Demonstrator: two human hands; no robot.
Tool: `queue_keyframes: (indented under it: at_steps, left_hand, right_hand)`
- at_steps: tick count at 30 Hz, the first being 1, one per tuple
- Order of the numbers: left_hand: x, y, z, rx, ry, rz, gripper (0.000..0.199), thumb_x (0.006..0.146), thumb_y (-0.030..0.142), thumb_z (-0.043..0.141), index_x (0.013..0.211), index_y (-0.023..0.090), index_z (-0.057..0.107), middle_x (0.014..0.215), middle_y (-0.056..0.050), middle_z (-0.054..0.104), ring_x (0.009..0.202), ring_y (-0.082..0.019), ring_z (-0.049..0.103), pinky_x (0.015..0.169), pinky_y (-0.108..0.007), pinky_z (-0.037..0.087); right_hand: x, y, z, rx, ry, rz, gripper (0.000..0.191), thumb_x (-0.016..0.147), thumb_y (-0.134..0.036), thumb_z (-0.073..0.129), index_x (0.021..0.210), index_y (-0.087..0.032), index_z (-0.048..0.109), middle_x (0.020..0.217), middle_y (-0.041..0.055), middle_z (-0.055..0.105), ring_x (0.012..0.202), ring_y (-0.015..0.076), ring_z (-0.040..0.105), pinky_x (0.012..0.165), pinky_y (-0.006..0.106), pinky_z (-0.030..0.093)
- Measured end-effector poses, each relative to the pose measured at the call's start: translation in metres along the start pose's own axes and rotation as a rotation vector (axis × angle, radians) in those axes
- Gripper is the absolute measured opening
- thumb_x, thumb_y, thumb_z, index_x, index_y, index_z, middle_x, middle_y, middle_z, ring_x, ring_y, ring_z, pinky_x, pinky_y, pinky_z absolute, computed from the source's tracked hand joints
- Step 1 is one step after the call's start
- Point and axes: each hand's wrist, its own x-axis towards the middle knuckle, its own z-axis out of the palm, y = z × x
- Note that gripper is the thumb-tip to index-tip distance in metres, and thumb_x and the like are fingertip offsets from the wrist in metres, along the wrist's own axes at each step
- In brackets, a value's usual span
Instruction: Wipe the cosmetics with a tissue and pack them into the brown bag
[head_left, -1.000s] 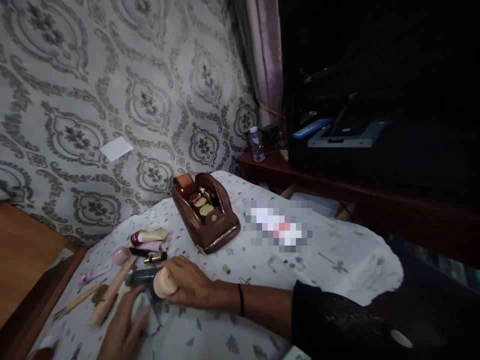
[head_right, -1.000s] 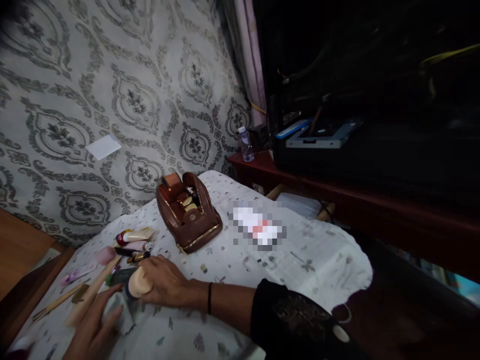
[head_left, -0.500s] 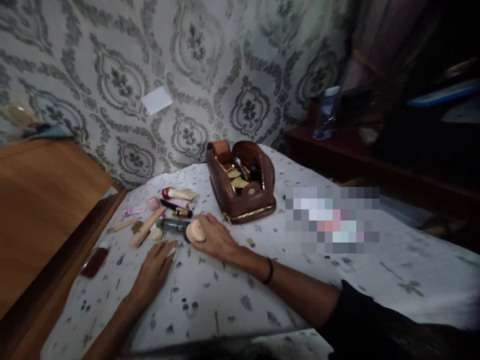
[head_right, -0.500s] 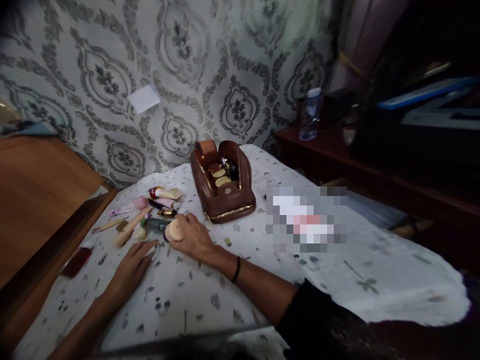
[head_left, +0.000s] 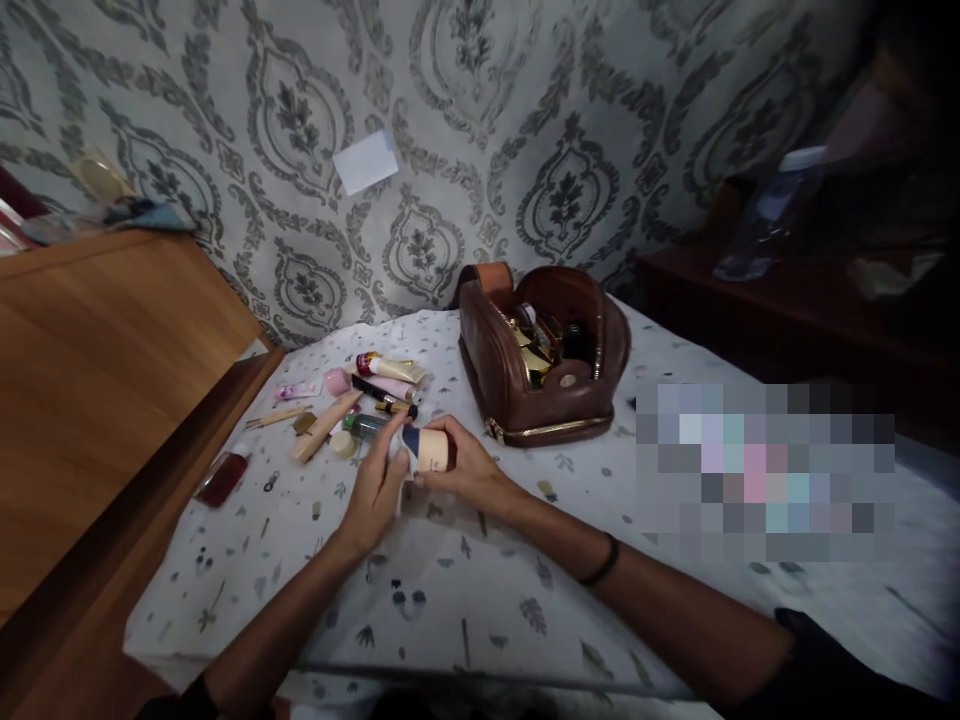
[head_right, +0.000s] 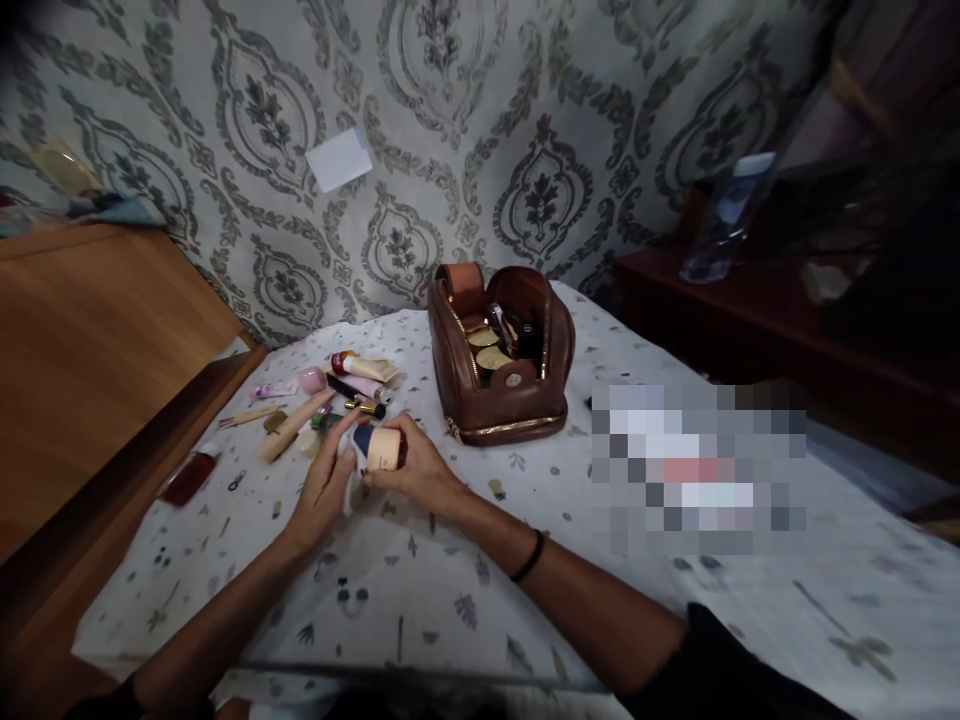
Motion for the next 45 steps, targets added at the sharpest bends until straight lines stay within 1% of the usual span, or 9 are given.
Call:
queue_keyframes:
  at_steps: [7, 15, 20, 24, 29, 34, 38, 41, 45]
  left_hand:
    - [0.026, 0.003, -0.001, -0.155, -0.114, -0.106, 0.038, 0.097, 0.043, 0.044, 0.113, 0.016, 0.065, 0.111, -0.007, 0.07, 0.099, -0.021, 0.063, 0.089, -0.032, 0.047]
    - [0.029, -0.009, -0.007, -0.431, -0.125, -0.295, 0.039, 0.09, 0.047, 0.051, 0.1, 0.015, 0.072, 0.102, -0.006, 0.074, 0.1, -0.023, 0.066, 0.09, -0.032, 0.05]
    - [0.023, -0.014, -0.001, -0.459, -0.032, -0.373, 0.054, 0.094, 0.056, 0.041, 0.1, 0.012, 0.072, 0.098, -0.01, 0.075, 0.096, -0.025, 0.068, 0.086, -0.036, 0.054]
    - [0.021, -0.014, -0.002, -0.335, 0.0, -0.314, 0.049, 0.097, 0.05, 0.04, 0.109, 0.013, 0.071, 0.114, -0.011, 0.072, 0.11, -0.026, 0.065, 0.1, -0.039, 0.048]
    - [0.014, -0.009, -0.005, -0.181, -0.015, -0.12, 0.048, 0.103, 0.044, 0.035, 0.132, 0.014, 0.059, 0.137, -0.011, 0.062, 0.133, -0.024, 0.053, 0.116, -0.04, 0.036]
    - [0.006, -0.009, -0.004, 0.014, -0.096, 0.205, 0.045, 0.104, 0.035, 0.037, 0.144, 0.018, 0.048, 0.146, -0.012, 0.055, 0.136, -0.023, 0.05, 0.116, -0.042, 0.037]
    - [0.006, -0.013, -0.006, 0.114, -0.137, 0.409, 0.048, 0.102, 0.026, 0.042, 0.15, 0.021, 0.04, 0.15, -0.013, 0.05, 0.14, -0.023, 0.045, 0.117, -0.043, 0.036]
    - [0.008, -0.015, -0.009, 0.102, -0.112, 0.445, 0.05, 0.102, 0.028, 0.042, 0.151, 0.021, 0.037, 0.151, -0.013, 0.049, 0.141, -0.025, 0.044, 0.117, -0.044, 0.036]
    - [0.009, -0.015, -0.011, 0.018, -0.071, 0.328, 0.048, 0.103, 0.036, 0.038, 0.148, 0.018, 0.041, 0.147, -0.015, 0.053, 0.136, -0.025, 0.049, 0.114, -0.041, 0.039]
  right_hand:
    - [-0.008, -0.002, 0.002, -0.4, -0.026, -0.152, 0.051, 0.064, -0.019, 0.075, 0.107, -0.022, 0.049, 0.09, -0.0026, 0.057, 0.076, 0.0134, 0.052, 0.066, 0.024, 0.044]
    - [-0.012, -0.002, 0.004, -0.657, -0.1, -0.469, 0.044, 0.081, -0.019, 0.067, 0.121, -0.023, 0.049, 0.118, 0.0084, 0.059, 0.114, 0.0234, 0.057, 0.097, 0.037, 0.046]
    - [-0.012, -0.003, 0.005, -0.785, 0.029, -0.442, 0.047, 0.078, -0.032, 0.076, 0.118, -0.023, 0.054, 0.12, 0.0106, 0.058, 0.115, 0.0281, 0.055, 0.097, 0.043, 0.047]
    - [-0.013, -0.005, 0.005, -0.819, 0.074, -0.383, 0.046, 0.078, -0.037, 0.076, 0.117, -0.022, 0.055, 0.109, 0.0091, 0.062, 0.103, 0.0273, 0.059, 0.09, 0.042, 0.05]
    - [-0.012, -0.001, 0.003, -0.785, 0.11, -0.365, 0.053, 0.081, -0.039, 0.073, 0.127, -0.021, 0.054, 0.116, 0.0114, 0.064, 0.107, 0.0275, 0.061, 0.093, 0.043, 0.05]
    - [-0.01, 0.003, 0.0, -0.686, 0.143, -0.257, 0.056, 0.074, -0.028, 0.072, 0.127, -0.021, 0.056, 0.121, 0.0097, 0.065, 0.111, 0.0276, 0.062, 0.098, 0.044, 0.049]
    - [-0.006, 0.001, -0.001, -0.439, 0.108, -0.131, 0.055, 0.068, -0.028, 0.076, 0.119, -0.019, 0.059, 0.117, 0.0074, 0.067, 0.108, 0.0258, 0.063, 0.096, 0.039, 0.05]
    - [-0.004, -0.003, -0.002, -0.168, 0.063, -0.002, 0.061, 0.064, -0.036, 0.083, 0.116, -0.018, 0.058, 0.114, 0.0071, 0.067, 0.103, 0.0232, 0.065, 0.09, 0.034, 0.053]
    - [-0.005, -0.009, 0.001, 0.083, 0.018, 0.108, 0.062, 0.064, -0.04, 0.087, 0.116, -0.02, 0.06, 0.109, 0.004, 0.069, 0.095, 0.0182, 0.067, 0.086, 0.03, 0.054]
